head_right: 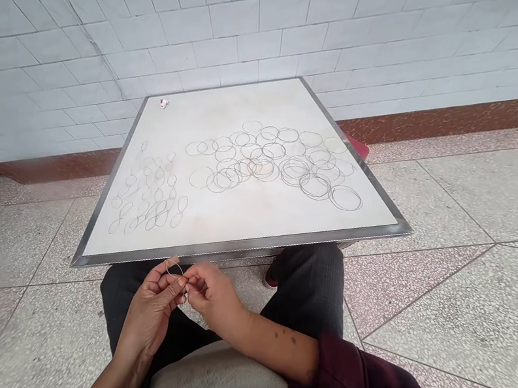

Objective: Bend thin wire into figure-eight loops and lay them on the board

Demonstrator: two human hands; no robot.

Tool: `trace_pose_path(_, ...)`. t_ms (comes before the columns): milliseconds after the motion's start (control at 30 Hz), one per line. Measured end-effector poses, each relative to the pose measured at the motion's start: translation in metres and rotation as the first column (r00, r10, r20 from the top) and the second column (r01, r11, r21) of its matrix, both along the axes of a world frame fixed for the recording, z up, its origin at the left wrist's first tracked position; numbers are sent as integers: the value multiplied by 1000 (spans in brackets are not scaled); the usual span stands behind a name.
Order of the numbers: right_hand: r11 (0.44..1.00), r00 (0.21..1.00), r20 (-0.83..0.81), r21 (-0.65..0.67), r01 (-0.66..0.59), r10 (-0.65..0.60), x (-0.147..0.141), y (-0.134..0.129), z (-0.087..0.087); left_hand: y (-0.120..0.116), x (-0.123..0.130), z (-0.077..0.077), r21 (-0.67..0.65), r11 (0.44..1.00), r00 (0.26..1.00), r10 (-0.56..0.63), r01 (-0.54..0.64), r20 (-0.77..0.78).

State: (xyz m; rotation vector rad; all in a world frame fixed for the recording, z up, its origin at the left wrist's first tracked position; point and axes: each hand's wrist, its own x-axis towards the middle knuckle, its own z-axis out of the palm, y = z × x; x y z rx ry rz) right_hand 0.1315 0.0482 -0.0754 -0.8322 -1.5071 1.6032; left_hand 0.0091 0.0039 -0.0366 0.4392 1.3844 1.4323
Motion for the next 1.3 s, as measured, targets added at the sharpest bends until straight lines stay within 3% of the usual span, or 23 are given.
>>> trace_pose_path(100,1000,1000,18,1,23,-23,0,0,-2,-1,0,1,-13,1000,1000,-9,9,15)
trace_pose_path(400,987,993,110,161,27,-45,4,1,3,-3,-3,2,-17,999,999,-27,27,43)
trace_pose_path(800,989,992,117,144,30,-47,3,0,4,-1,-1,-2,-29,999,996,-15,18,90)
trace_pose_path(1033,997,994,100,73,25,-33,2,2,3,-2,-3,-1,-40,999,999,-7,9,42)
trace_pose_path(1300,962,998,-12,-266,-68,67,1,4,2,-3,0,-1,1,999,999,43,-43,-23)
